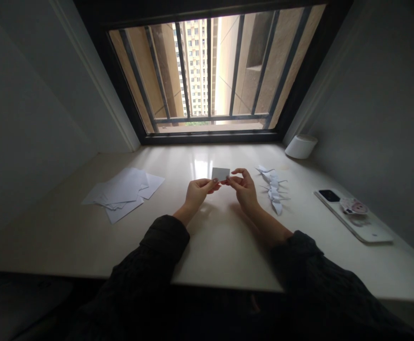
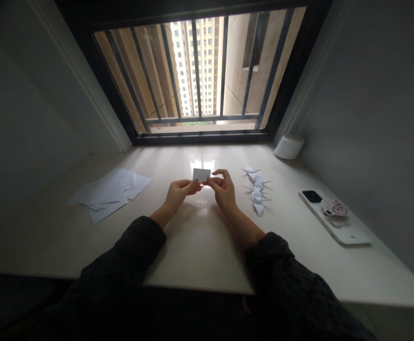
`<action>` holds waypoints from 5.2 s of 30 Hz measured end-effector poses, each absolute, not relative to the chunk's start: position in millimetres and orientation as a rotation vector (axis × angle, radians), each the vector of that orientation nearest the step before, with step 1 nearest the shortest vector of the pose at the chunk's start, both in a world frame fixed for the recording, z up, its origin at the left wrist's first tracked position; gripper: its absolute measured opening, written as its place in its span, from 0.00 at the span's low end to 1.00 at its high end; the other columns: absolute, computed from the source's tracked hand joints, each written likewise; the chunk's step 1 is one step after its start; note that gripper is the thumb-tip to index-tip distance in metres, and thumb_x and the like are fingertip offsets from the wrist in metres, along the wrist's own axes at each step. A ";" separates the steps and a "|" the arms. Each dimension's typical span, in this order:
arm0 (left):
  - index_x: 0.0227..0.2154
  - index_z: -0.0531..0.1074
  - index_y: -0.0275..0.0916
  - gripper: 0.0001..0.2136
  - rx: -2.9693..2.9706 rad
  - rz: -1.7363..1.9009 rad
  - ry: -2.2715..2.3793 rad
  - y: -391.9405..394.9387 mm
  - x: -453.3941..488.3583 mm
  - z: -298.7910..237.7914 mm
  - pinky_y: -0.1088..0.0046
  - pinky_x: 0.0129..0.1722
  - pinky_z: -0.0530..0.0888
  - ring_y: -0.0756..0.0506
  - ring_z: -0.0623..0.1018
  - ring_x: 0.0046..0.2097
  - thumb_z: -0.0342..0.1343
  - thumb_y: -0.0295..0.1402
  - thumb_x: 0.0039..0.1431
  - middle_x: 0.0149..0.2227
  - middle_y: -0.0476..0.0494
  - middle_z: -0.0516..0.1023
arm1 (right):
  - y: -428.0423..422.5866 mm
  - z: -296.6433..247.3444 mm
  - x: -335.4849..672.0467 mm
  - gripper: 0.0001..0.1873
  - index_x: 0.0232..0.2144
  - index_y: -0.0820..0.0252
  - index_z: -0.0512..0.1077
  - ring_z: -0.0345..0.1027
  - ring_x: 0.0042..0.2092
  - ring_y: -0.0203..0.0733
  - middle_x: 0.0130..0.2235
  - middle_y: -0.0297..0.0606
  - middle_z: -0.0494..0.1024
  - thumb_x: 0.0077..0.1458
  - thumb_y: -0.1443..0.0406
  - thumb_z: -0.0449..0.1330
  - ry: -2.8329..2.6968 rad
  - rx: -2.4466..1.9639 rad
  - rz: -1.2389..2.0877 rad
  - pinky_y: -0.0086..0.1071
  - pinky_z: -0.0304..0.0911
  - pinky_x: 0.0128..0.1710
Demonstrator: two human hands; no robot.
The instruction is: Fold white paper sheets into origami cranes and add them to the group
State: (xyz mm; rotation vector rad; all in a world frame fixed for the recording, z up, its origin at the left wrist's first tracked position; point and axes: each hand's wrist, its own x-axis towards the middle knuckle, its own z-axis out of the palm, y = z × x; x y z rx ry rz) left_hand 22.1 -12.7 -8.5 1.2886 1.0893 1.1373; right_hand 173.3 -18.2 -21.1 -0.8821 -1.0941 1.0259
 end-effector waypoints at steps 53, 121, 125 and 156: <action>0.51 0.68 0.39 0.24 1.158 1.359 0.940 -11.3 15.8 -1.7 0.65 0.41 0.75 0.47 0.78 0.34 0.60 0.39 0.52 0.32 0.45 0.79 | -25.6 -13.9 172.4 0.13 0.35 0.51 0.79 0.70 0.32 0.42 0.34 0.36 0.79 0.44 0.57 0.67 -1.468 -0.994 0.703 0.38 0.66 0.36; 0.29 0.75 0.38 0.09 1.292 1.512 0.898 -17.4 22.9 -4.2 0.66 0.43 0.73 0.45 0.79 0.38 0.65 0.35 0.45 0.32 0.45 0.80 | -16.5 -21.5 176.4 0.16 0.27 0.54 0.78 0.74 0.37 0.43 0.30 0.36 0.80 0.29 0.61 0.72 -0.820 -1.012 1.387 0.32 0.66 0.35; 0.29 0.75 0.37 0.09 1.290 1.498 0.912 -17.0 22.9 -5.2 0.66 0.43 0.73 0.45 0.79 0.38 0.65 0.34 0.45 0.32 0.45 0.80 | -14.4 -24.8 177.5 0.15 0.26 0.53 0.77 0.74 0.37 0.40 0.29 0.34 0.80 0.29 0.63 0.72 -0.773 -0.986 1.433 0.32 0.66 0.36; 0.29 0.69 0.36 0.12 1.179 1.464 0.945 -12.4 25.2 -15.8 0.60 0.42 0.76 0.43 0.81 0.35 0.64 0.37 0.47 0.30 0.42 0.81 | -15.8 -24.1 174.1 0.16 0.26 0.53 0.77 0.74 0.36 0.43 0.29 0.35 0.81 0.28 0.62 0.72 -0.800 -1.024 1.389 0.35 0.67 0.36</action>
